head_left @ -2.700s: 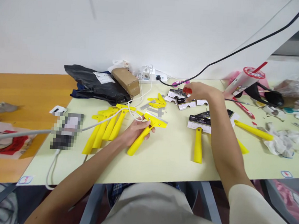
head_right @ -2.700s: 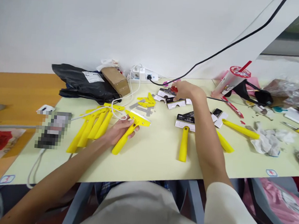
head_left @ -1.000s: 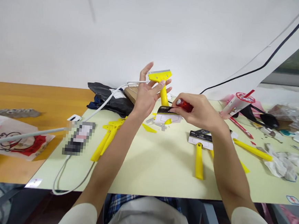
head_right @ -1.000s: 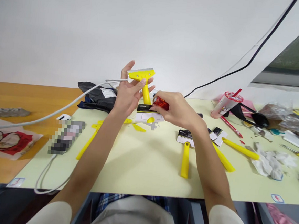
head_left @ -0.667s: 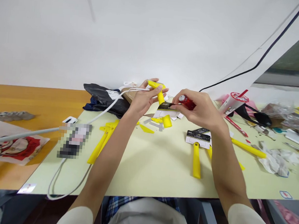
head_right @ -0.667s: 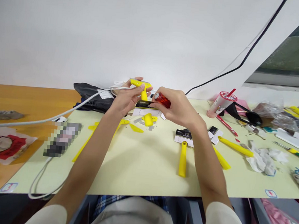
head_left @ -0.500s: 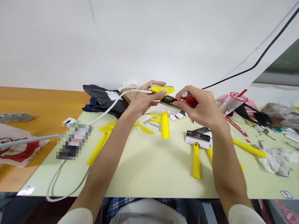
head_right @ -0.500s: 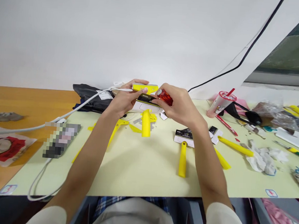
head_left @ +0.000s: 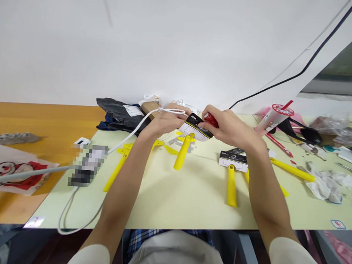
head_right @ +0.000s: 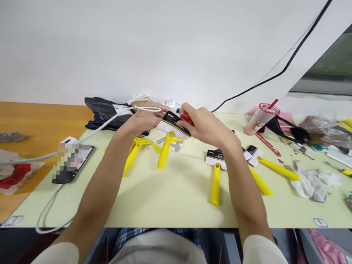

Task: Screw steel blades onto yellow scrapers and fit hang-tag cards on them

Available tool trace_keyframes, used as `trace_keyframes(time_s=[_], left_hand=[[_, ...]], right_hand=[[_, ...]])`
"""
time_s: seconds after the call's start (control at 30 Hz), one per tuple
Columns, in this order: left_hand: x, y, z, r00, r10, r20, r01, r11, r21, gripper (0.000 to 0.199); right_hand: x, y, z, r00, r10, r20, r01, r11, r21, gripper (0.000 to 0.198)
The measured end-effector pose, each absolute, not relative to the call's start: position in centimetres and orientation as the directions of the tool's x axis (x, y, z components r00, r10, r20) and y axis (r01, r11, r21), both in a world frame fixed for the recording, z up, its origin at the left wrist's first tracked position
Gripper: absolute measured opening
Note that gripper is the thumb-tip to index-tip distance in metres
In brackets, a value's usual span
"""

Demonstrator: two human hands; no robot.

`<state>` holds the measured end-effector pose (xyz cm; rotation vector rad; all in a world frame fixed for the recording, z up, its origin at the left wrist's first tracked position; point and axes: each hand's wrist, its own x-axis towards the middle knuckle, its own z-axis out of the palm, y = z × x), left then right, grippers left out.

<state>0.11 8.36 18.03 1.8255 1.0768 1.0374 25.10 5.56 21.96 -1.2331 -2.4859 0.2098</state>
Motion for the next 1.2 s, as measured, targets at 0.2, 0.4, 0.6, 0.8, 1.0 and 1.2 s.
trace_keyframes(time_s=[0.2, 0.4, 0.6, 0.8, 1.0, 1.2], left_hand=[[1.4, 8.7, 18.0, 0.270, 0.896, 0.352, 0.197, -0.409, 0.891, 0.040], [2.7, 9.3, 16.7, 0.187, 0.952, 0.243, -0.046, -0.239, 0.970, 0.064], [4.9, 8.1, 16.5, 0.377, 0.899, 0.224, -0.226, -0.146, 0.963, 0.066], [5.3, 7.7, 16.2, 0.366, 0.917, 0.159, -0.154, -0.109, 0.982, 0.047], [3.7, 8.4, 16.0, 0.498, 0.862, 0.096, -0.050, -0.082, 0.995, 0.046], [2.1, 8.5, 16.1, 0.538, 0.839, 0.080, 0.137, -0.180, 0.974, 0.039]], right_hand=[[25.7, 5.4, 22.8, -0.488, 0.798, 0.353, 0.734, 0.594, -0.330, 0.016], [27.2, 5.3, 23.3, -0.308, 0.783, 0.541, 0.772, 0.538, -0.339, 0.015], [26.9, 5.4, 23.1, -0.245, 0.778, 0.578, 0.746, 0.532, -0.400, 0.017], [26.7, 5.7, 22.9, -0.305, 0.793, 0.527, 0.728, 0.551, -0.408, 0.023], [27.3, 6.4, 22.9, -0.346, 0.804, 0.483, 0.708, 0.562, -0.428, 0.024], [27.2, 6.8, 22.7, -0.426, 0.817, 0.388, 0.688, 0.571, -0.448, 0.023]])
